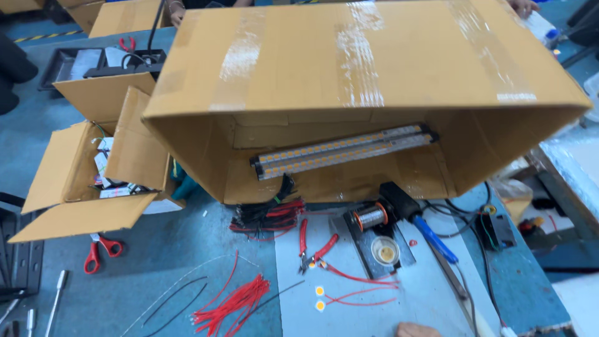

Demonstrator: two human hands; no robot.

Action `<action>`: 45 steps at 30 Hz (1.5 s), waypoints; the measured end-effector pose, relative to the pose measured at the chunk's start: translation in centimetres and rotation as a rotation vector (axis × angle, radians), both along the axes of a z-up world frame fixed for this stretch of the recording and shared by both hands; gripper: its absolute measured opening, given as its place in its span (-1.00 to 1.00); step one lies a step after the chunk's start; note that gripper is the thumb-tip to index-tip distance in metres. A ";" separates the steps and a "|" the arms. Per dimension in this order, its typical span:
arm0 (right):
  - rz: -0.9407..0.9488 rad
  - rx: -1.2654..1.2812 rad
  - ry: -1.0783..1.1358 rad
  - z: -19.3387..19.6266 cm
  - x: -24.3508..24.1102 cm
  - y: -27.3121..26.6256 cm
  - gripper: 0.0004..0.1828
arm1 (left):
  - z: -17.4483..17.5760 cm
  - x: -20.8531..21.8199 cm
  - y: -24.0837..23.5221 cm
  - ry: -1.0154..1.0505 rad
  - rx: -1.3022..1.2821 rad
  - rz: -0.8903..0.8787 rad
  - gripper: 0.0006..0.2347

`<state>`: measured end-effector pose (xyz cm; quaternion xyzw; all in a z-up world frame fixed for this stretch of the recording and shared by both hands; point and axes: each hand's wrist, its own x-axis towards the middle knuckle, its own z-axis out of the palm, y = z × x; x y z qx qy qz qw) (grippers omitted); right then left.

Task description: The person uses a soldering iron to attach black and red wires to small square LED modules on a workbench. They repeatedly pick up wires, align them with the LED contacts, and apply solder to secure the connections.

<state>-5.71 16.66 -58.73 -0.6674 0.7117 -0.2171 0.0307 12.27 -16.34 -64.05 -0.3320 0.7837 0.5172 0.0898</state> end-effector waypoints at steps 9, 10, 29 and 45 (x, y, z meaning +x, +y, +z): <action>-0.154 -0.318 0.043 2.2 2.0 -1.3 -0.75 | -8.6 5.6 6.0 -0.009 -0.113 -0.024 -0.60; -0.178 -0.304 0.023 3.0 2.1 -1.5 -0.74 | -9.2 6.3 7.4 -0.019 -0.120 -0.021 -0.60; -0.253 -0.629 -0.240 3.7 5.8 1.1 -0.71 | -2.7 22.0 10.6 -0.406 -0.741 0.224 -0.59; -0.350 -0.576 0.035 3.7 3.4 -0.9 -0.78 | 11.9 10.9 6.4 0.307 -1.260 0.494 -0.47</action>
